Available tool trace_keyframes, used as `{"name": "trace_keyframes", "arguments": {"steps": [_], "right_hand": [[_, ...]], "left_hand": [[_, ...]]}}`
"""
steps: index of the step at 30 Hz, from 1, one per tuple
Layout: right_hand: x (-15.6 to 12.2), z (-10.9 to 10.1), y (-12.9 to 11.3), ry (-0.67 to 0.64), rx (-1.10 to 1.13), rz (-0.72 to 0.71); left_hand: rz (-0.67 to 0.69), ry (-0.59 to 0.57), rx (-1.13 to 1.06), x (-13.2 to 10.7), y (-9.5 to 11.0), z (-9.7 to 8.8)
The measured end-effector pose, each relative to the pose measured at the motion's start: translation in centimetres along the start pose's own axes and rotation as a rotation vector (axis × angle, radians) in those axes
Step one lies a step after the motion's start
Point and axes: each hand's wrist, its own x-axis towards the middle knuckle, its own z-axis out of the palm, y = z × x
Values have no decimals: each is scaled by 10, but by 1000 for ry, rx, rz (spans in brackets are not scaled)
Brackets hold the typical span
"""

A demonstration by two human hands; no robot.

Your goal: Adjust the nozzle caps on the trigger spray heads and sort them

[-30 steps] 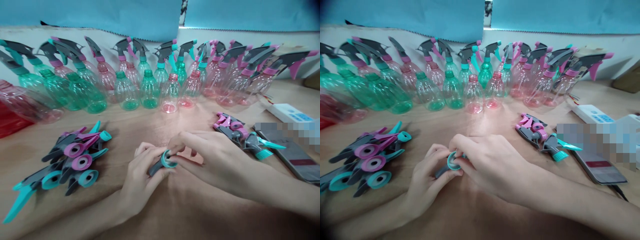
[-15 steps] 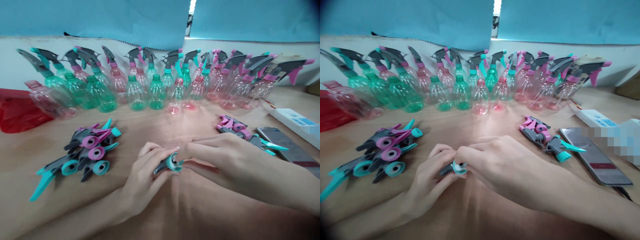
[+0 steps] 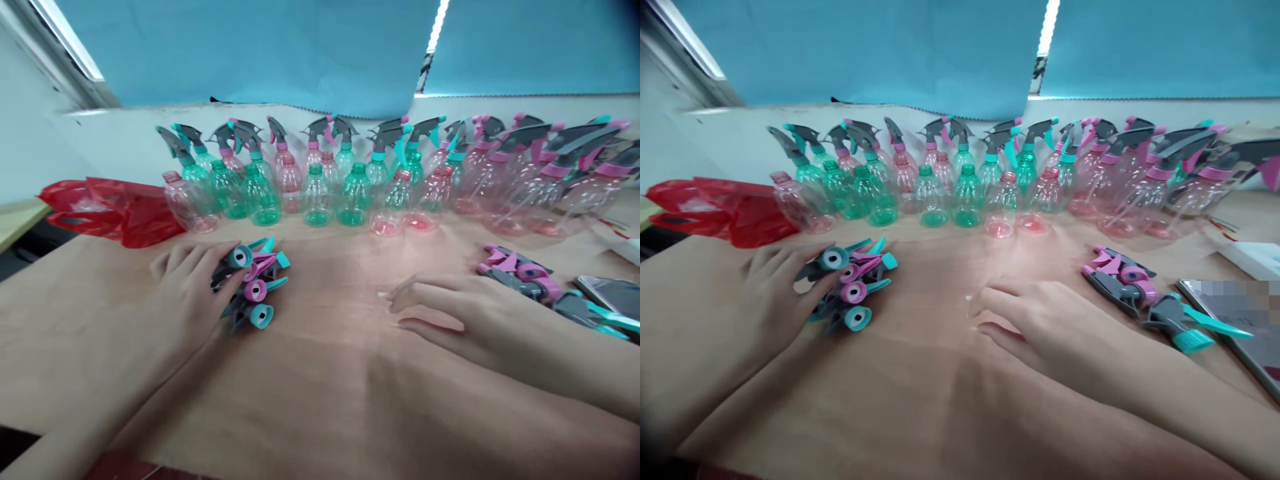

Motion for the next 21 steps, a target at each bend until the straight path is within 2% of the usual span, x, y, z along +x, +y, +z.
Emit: {"name": "trace_keyframes", "arguments": {"steps": [2, 4, 9, 13, 17, 21], "right_hand": [[0, 1, 2, -110, 13, 14], [-3, 1, 3, -154, 5, 39], [-14, -3, 11, -189, -3, 69], [-28, -7, 18, -179, -8, 89], [-42, -14, 20, -212, -5, 170], [-55, -22, 25, -215, 14, 243]], "left_hand": [[1, -76, -17, -2, -7, 1], [2, -102, -56, -3, -8, -1], [30, -33, -60, 1, -4, -6], [71, 7, -124, 8, 2, 1], [179, -14, -225, 19, 24, 15], [340, -110, -316, 34, 68, 26]]}}
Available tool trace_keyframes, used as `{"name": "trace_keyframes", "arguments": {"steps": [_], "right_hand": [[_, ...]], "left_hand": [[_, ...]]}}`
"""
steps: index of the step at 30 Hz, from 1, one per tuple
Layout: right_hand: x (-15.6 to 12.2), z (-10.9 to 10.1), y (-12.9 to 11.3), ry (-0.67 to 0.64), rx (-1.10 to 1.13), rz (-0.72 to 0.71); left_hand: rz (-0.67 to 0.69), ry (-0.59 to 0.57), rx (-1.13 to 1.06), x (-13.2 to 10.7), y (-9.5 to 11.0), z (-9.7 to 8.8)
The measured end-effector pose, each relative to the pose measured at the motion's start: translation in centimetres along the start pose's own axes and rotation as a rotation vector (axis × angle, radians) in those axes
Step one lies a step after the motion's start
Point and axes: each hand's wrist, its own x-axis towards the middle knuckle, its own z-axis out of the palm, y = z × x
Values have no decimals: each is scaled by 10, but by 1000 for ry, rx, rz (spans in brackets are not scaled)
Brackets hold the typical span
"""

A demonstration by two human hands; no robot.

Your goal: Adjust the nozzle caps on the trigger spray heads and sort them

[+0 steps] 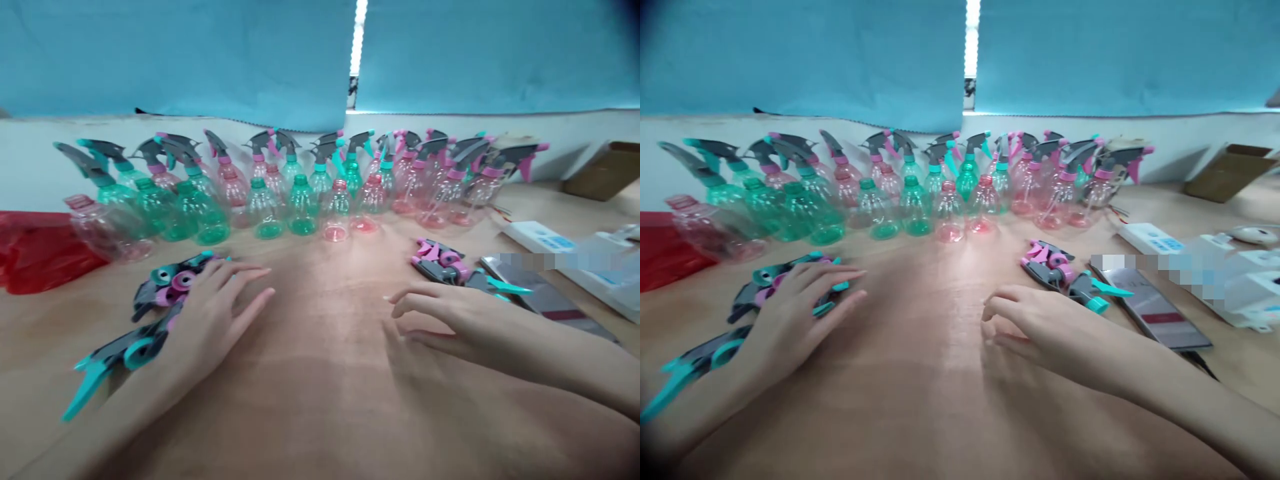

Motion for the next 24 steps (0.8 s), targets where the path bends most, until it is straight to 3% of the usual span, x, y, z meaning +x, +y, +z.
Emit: {"name": "trace_keyframes", "arguments": {"steps": [4, 9, 15, 19, 24], "right_hand": [[-15, -2, 24, 68, -30, 62], [-31, -6, 66, 222, -192, 245], [-38, -11, 105, 306, -238, 490], [-30, -10, 110, 305, -187, 549], [-19, -4, 90, 275, -104, 419]], "left_hand": [[76, -160, -136, 36, 38, 30], [209, -225, -291, 77, 77, 71], [234, -280, -400, 93, 103, 89], [179, -320, -459, 97, 109, 95], [162, -328, -487, 101, 116, 100]]}}
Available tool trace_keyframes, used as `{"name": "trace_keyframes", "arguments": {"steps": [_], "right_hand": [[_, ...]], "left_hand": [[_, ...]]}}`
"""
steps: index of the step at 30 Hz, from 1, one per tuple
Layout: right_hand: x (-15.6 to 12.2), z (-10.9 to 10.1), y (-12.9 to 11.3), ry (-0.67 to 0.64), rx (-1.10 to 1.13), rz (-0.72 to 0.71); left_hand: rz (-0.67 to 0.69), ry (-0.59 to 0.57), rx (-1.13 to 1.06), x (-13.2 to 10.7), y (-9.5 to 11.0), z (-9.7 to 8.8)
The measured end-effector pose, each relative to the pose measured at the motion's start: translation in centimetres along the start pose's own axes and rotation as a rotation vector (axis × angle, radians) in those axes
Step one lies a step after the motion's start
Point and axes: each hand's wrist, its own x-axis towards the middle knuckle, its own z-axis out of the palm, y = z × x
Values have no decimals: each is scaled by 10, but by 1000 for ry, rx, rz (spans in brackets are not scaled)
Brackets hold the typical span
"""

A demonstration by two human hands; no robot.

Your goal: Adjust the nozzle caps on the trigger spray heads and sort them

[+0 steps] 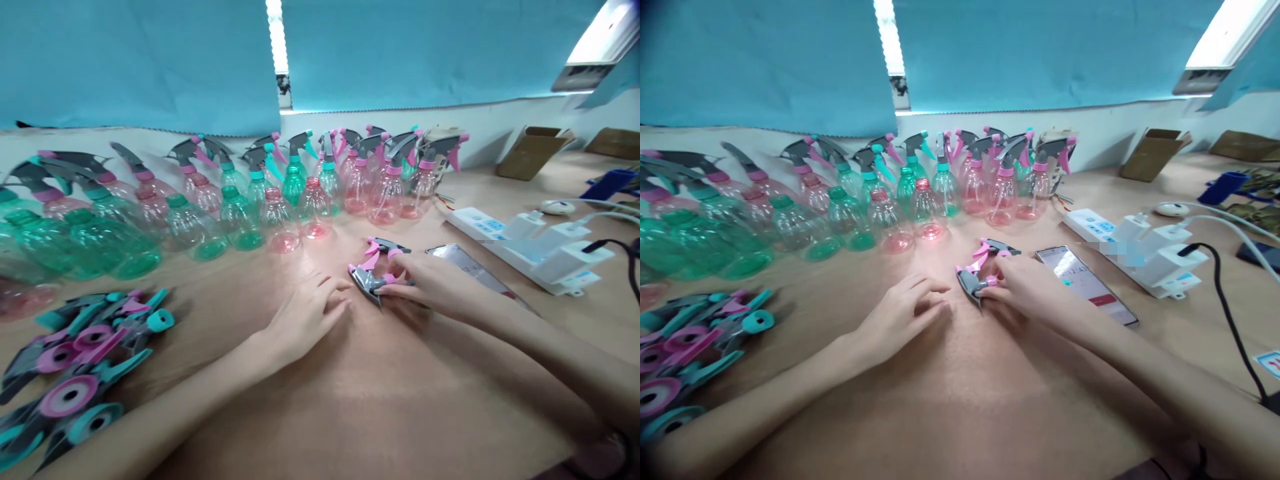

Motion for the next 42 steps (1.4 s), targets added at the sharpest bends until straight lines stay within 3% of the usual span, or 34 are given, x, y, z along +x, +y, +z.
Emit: {"name": "trace_keyframes", "arguments": {"steps": [5, 10, 12, 15, 18, 21, 24, 34, 37, 42], "right_hand": [[1, 16, -33, -37, 79, -190], [7, 21, -55, -78, 118, -371], [8, 17, -43, -22, 105, -368], [9, 13, -5, 131, 48, -227], [9, 17, 33, 121, 26, -166], [8, 22, 46, 70, 49, -172], [6, 28, 32, 90, 79, -191], [3, 50, -57, 162, 145, -296], [2, 49, -58, 185, 112, -306], [-13, 40, -33, 234, 35, -227]], "left_hand": [[-8, -9, -39, -13, 4, -1], [-57, 15, -6, -46, 3, -7], [-74, 24, 14, -61, 1, -11], [-91, 34, 50, -81, -4, -19], [-102, 24, 72, -95, -9, -26], [-134, 21, 62, -101, -12, -31], [-156, 38, 49, -102, -13, -30], [-113, 34, 121, -111, -8, -31], [-130, 45, 138, -116, -7, -32], [-165, 92, 137, -120, -7, -28]]}}
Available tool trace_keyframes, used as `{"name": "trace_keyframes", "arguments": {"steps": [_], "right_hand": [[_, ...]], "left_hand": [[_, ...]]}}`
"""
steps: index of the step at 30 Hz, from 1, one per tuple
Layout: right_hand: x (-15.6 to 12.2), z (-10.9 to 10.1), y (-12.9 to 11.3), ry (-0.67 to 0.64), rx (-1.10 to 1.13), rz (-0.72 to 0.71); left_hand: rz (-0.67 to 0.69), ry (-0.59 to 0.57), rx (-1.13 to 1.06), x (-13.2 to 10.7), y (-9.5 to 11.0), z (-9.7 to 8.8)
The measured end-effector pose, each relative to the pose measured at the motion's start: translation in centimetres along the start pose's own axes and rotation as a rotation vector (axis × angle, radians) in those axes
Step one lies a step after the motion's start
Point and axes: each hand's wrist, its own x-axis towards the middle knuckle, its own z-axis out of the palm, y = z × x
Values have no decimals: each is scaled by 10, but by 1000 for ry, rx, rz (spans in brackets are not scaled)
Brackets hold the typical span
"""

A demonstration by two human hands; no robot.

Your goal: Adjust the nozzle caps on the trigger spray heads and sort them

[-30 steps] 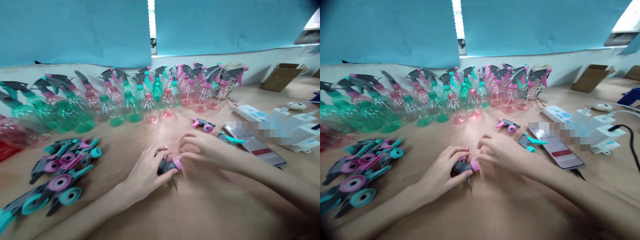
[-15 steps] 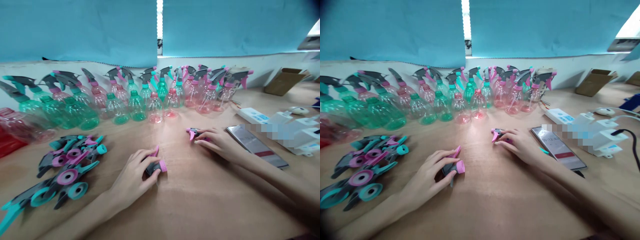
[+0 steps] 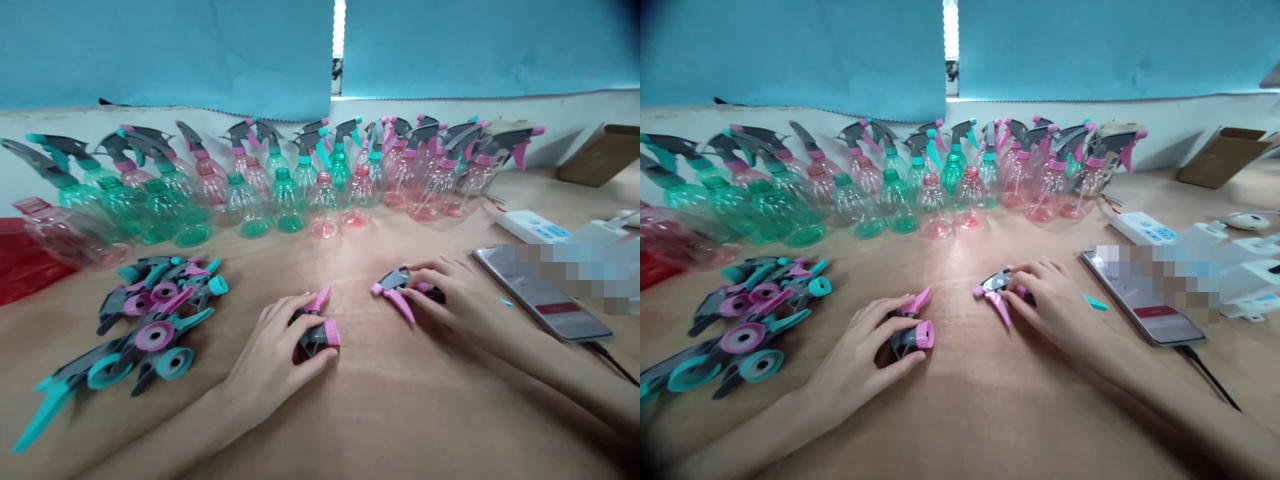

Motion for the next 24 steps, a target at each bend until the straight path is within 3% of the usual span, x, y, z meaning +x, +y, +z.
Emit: {"name": "trace_keyframes", "arguments": {"steps": [5, 9, 17, 24], "right_hand": [[-23, -2, 16, 43, -19, 122], [-26, 4, 12, 56, 50, 209], [2, 18, -20, 5, 100, 67], [27, 22, -16, 110, 50, 110]], "left_hand": [[-13, 0, -21, 2, 0, 4], [-18, -6, -31, 3, 0, 4], [-44, 2, -43, 1, 1, 3], [-28, -51, -41, 6, 5, 5]]}}
